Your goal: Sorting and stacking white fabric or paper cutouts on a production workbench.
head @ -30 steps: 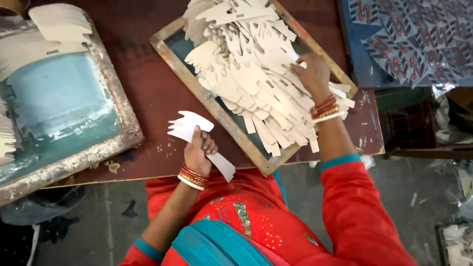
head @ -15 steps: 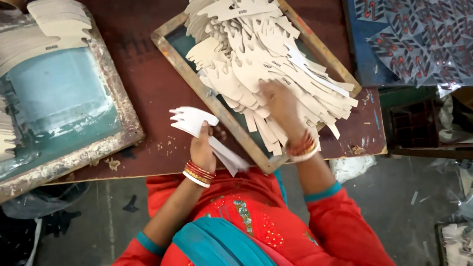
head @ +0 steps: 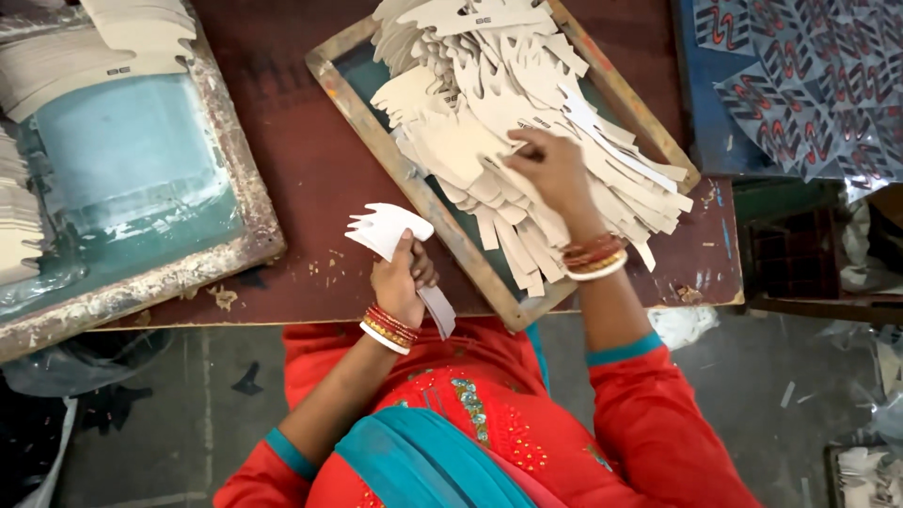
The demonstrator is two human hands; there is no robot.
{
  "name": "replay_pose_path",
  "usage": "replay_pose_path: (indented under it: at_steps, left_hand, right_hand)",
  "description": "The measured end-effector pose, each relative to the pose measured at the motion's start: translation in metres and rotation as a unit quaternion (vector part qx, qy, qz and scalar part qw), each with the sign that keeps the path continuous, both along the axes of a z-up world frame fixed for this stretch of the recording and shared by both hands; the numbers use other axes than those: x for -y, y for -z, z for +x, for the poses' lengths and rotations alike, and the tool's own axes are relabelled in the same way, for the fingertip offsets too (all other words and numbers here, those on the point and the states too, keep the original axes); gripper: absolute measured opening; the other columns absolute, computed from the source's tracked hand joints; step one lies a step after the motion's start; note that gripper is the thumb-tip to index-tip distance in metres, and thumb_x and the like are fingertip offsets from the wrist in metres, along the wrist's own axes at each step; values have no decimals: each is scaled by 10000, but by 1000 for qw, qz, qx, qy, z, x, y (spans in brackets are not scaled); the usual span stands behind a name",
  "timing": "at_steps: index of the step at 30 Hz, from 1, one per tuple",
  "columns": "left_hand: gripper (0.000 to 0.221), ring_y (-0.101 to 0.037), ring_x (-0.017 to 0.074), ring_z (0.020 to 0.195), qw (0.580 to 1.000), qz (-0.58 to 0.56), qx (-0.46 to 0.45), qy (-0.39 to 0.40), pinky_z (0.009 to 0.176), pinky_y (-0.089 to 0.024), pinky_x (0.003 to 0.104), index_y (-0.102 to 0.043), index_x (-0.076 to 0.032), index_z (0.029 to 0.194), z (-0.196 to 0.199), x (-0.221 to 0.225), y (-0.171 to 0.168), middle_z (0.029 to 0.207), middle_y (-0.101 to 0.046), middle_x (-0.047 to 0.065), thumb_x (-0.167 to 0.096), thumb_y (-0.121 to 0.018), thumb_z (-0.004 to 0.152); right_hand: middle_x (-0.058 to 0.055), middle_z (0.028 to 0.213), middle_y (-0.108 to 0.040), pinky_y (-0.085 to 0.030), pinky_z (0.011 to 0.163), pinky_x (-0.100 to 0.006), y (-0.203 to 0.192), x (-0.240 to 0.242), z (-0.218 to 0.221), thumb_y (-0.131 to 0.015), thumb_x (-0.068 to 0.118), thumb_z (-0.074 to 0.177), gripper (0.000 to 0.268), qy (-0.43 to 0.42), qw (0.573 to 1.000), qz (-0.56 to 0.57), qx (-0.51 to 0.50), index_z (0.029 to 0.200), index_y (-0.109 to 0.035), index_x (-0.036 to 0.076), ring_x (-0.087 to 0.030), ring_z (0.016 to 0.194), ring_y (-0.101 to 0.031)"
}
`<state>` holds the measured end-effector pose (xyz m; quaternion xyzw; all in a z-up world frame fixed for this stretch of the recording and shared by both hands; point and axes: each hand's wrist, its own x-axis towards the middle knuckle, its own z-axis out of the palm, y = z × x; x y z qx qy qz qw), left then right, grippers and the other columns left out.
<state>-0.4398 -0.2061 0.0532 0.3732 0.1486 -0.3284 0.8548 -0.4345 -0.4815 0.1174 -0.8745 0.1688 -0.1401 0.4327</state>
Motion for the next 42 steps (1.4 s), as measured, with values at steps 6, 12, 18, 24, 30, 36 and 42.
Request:
replay_pose_path:
  at_steps: [6,12,18,24,30,36,42]
  left_hand:
    - [308,-346,105,480,999,-1,28,-19,517,-375,302,-519,-88,828,-2,-6,4,579,-369,-33,-319,-611,1009]
    - [293,-404,114,536,998,6,28,-49,559,-407,312,-550,-69,857,-1,1,16,616,-426,-14,-307,-628,1011]
    - [275,-430,134,523,998,14,0,-56,539,-414,322,-568,-48,848,-2,9,7,605,-454,8,-268,-666,980]
    - [284,-414,127,520,999,-10,-11,-44,534,-405,311,-567,-63,852,-2,3,17,595,-426,-6,-293,-662,988]
    - [310,-389,115,526,999,-26,8,-21,522,-379,295,-556,-53,868,-3,4,22,618,-415,-14,-313,-653,1006]
    - [254,-419,121,554,1000,-23,-1,-15,536,-404,302,-582,-45,906,-9,14,16,650,-438,-11,-273,-630,1006]
    - [257,-389,87,578,998,-4,64,11,543,-384,276,-626,-45,995,-8,19,39,678,-414,-44,-296,-673,1018]
  right_hand:
    - [-129,916,-690,-541,792,-420,28,-27,-2,-824,189,806,306,12,967,-253,28,1079,-745,74,-315,880,-677]
    - [-119,1045,-649,-510,844,-444,29,-42,-12,-800,177,835,300,36,943,-320,83,1098,-711,62,-332,992,-614]
    - [-114,1055,-653,-505,855,-437,27,-45,-15,-780,164,861,256,23,934,-346,89,1087,-723,57,-323,988,-602]
    - [-108,960,-722,-548,795,-408,18,-43,-29,-771,205,920,213,8,975,-221,7,1084,-743,72,-284,881,-685]
    - [-119,944,-751,-572,758,-348,13,-15,-40,-792,199,854,404,28,994,-92,-53,1235,-716,86,-233,803,-732]
    - [-170,977,-712,-549,775,-394,15,-34,-51,-802,152,861,254,61,968,-242,26,1078,-738,36,-304,869,-689]
    - [-131,1000,-731,-581,779,-385,-23,-96,-62,-753,194,897,208,8,990,-141,4,1046,-719,52,-271,872,-725]
